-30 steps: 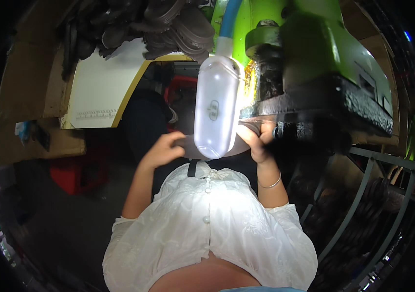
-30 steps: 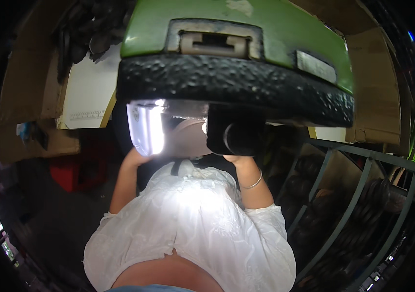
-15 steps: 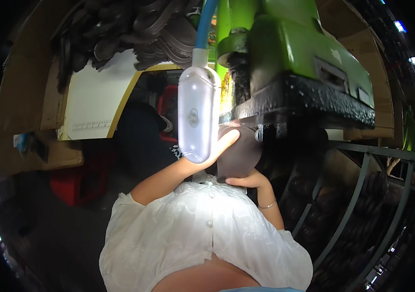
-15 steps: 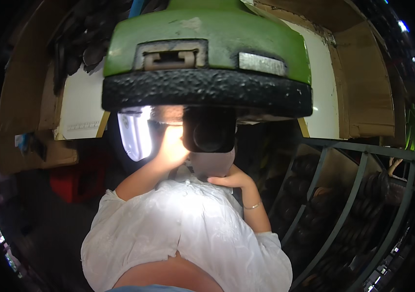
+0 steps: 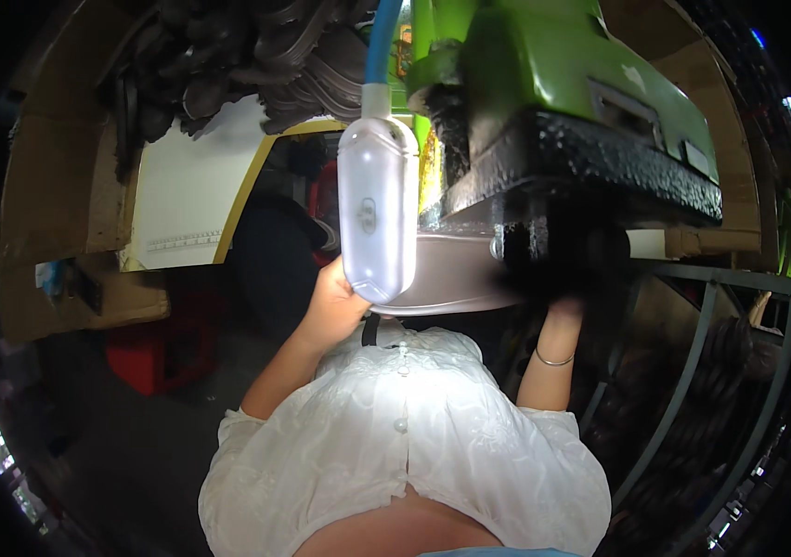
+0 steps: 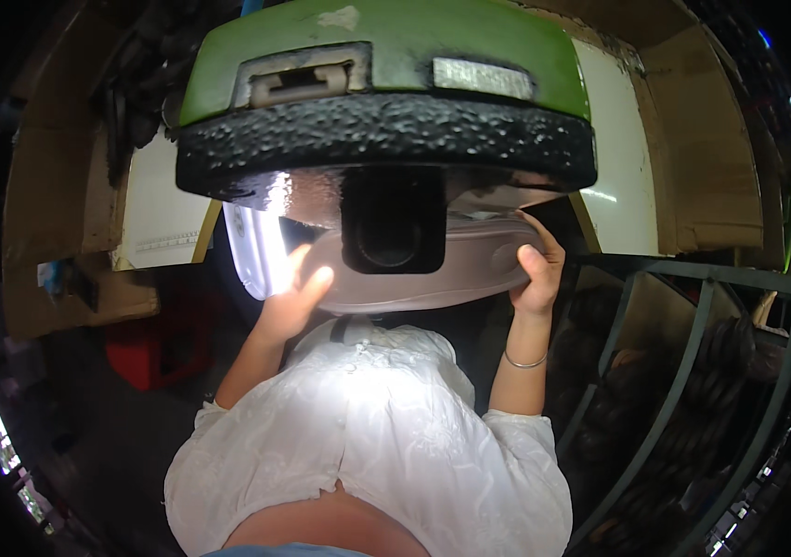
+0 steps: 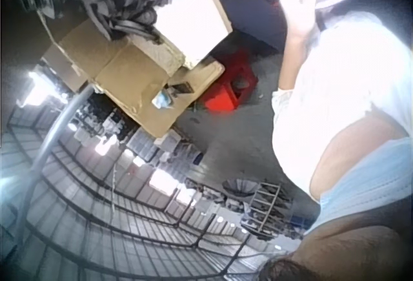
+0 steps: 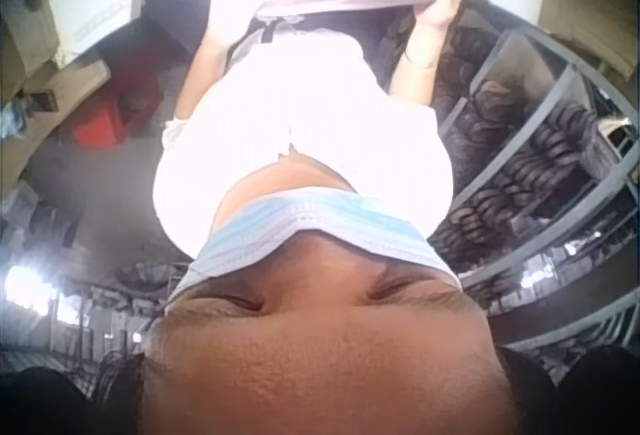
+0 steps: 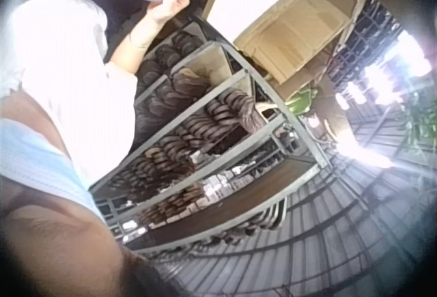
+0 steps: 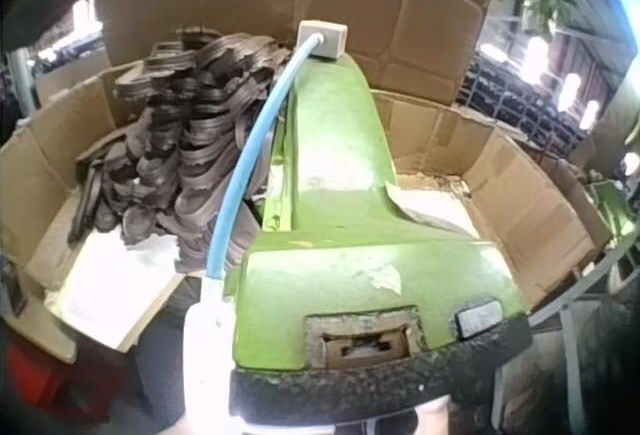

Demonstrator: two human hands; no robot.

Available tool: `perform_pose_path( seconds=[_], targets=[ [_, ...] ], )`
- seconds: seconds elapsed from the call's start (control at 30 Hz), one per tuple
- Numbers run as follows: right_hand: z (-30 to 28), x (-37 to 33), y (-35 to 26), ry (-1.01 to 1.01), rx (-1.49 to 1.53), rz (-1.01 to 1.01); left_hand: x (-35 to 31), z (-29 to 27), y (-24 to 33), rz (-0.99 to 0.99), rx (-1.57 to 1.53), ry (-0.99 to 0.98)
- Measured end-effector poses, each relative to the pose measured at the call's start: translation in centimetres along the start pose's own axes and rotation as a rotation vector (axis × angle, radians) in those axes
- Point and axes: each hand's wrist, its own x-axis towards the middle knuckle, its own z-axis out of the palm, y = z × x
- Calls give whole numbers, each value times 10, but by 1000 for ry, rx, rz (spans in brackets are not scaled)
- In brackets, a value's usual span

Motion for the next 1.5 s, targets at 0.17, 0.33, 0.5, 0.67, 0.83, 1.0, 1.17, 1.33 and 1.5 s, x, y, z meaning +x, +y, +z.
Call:
perform_pose_path(
  seconds=[0.17, 0.33, 0.5, 0.67, 0.83, 1.0, 1.17, 1.33, 1.5],
  targets=[
    [40, -3, 12, -123, -215, -63, -11, -38, 9, -33, 75, 105],
    [91, -9, 2, -239, -322, -153, -17, -73, -1, -81, 66, 190],
    [88, -5, -3, -219, -410, -118, -17, -74, -5, -53, 276, -17],
    [37, 17, -11, 41, -232, -262, 7, -8, 10, 72, 479, -53],
    [34, 24, -37, 250, -197, -275, 39, 34, 29, -69, 607, -135],
    [41, 8, -10, 324, 124, -167, 33, 11, 23, 36, 322, -165],
    [60, -15, 41, 269, 157, -178, 9, -20, 29, 52, 218, 16],
    [89, -36, 77, 255, 218, -202, 0, -61, 17, 1, 358, 92],
    [105, -26, 49, -71, -89, -222, -6, -83, -10, -145, 378, -37]
  ],
)
